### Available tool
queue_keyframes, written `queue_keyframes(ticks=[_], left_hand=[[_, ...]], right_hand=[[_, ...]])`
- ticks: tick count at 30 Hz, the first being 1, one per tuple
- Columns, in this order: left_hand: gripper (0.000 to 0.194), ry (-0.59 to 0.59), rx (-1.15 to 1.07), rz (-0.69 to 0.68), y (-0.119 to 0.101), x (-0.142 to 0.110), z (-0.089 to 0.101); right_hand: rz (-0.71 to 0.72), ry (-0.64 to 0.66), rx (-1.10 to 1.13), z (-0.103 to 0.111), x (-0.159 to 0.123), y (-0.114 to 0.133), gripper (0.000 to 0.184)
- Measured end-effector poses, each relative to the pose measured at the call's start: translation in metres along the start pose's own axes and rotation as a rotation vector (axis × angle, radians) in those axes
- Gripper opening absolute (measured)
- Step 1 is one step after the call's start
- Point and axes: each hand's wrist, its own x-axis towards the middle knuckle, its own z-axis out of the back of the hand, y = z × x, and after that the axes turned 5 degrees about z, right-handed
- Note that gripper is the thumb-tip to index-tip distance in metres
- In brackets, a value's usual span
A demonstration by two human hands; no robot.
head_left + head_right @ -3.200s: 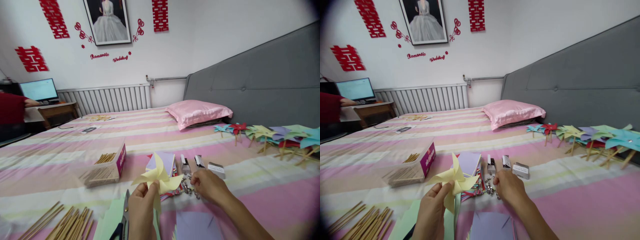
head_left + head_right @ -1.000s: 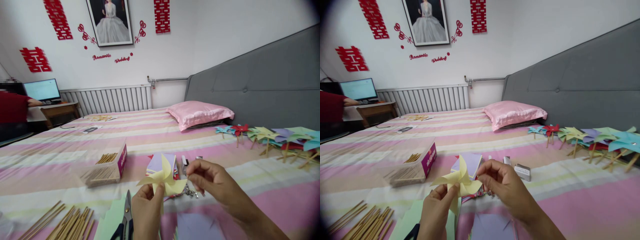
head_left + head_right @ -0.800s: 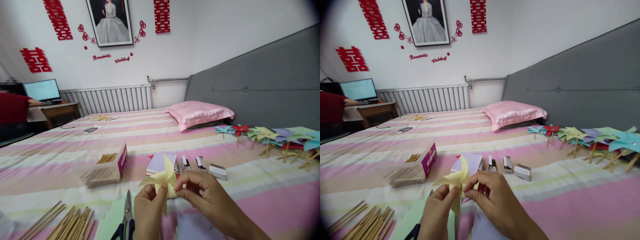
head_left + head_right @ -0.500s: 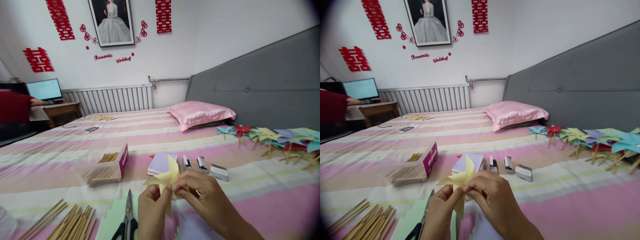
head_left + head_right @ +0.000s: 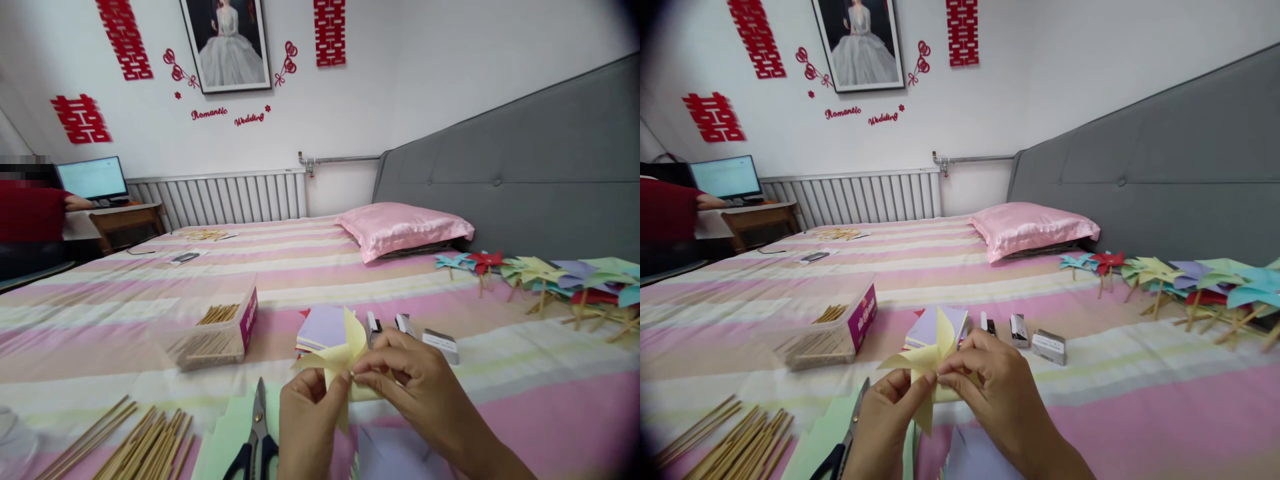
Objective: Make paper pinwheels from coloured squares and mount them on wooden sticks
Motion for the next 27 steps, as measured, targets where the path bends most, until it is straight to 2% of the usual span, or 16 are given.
queue_keyframes(ticks=[9, 19, 27], left_hand=[[0.023, 0.029, 0.044, -0.008, 0.003, 0.003, 0.003], [0.031, 0.02, 0.13, -0.094, 0.018, 0.013, 0.011], [0.015, 0.092, 0.07, -0.063, 0.0, -0.001, 0.002]], right_hand=[[-0.021, 0.096, -0.032, 0.002, 0.001, 0.001, 0.014], [-0.056, 0.07, -0.017, 0.003, -0.002, 0.005, 0.014], [-0.082, 0.042, -0.036, 0.001, -0.002, 0.007, 0.011]])
